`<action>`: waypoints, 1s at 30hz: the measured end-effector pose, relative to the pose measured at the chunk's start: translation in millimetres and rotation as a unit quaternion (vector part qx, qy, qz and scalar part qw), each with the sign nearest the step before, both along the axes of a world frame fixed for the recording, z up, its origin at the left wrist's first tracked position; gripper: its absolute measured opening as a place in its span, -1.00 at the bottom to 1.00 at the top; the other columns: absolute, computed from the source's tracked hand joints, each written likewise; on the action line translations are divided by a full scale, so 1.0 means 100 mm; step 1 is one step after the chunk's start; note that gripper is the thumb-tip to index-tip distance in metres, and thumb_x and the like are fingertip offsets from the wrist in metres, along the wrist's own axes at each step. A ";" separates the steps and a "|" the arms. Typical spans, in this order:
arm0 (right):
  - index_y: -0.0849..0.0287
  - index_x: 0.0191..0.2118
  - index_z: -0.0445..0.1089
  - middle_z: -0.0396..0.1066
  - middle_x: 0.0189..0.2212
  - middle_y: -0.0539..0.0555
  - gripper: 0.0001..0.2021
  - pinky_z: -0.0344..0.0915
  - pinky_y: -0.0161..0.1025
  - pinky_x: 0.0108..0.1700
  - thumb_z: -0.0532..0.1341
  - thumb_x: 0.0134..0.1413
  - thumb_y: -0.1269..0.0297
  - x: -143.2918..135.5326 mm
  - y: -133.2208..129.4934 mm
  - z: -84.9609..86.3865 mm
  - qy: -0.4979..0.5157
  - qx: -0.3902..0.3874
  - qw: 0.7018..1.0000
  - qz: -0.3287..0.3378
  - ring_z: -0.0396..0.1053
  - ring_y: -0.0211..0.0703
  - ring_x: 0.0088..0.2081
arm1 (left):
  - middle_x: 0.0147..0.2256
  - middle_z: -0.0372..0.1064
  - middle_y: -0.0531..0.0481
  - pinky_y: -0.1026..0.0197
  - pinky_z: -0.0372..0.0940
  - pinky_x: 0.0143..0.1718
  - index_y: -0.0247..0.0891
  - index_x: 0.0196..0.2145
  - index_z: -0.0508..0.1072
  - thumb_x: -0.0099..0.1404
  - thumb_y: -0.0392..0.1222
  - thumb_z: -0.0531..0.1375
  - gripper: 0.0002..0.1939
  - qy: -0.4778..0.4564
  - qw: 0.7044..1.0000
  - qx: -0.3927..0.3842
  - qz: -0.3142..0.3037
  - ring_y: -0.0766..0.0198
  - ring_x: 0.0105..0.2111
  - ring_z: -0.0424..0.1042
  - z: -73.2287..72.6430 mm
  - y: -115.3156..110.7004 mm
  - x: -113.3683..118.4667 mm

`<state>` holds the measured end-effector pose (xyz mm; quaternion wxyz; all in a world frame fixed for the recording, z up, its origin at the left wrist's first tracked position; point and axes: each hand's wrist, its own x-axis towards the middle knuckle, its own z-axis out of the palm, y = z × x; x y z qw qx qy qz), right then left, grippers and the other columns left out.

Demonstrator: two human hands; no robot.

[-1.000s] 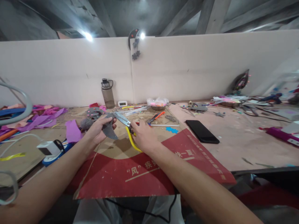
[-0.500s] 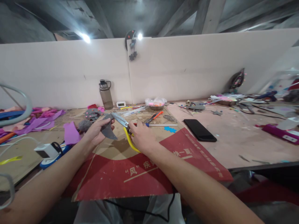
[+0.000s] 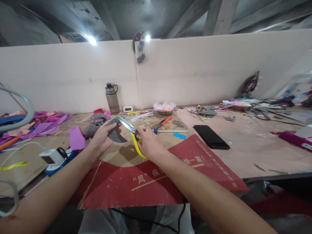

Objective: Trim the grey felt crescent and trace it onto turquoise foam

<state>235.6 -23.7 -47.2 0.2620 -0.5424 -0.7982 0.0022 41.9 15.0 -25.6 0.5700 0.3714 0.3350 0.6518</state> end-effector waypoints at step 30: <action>0.17 0.04 0.21 0.34 -0.15 0.24 -0.70 0.18 -0.23 -0.24 0.03 0.20 0.37 -0.02 -0.01 0.01 -0.118 0.046 0.992 -0.021 0.33 -0.05 -0.23 | -0.51 0.46 0.00 0.32 0.37 -0.42 -0.34 -0.42 0.50 0.01 -0.46 0.29 -0.86 -0.003 0.999 -0.024 -0.035 0.35 -0.53 0.40 0.03 -0.01 0.04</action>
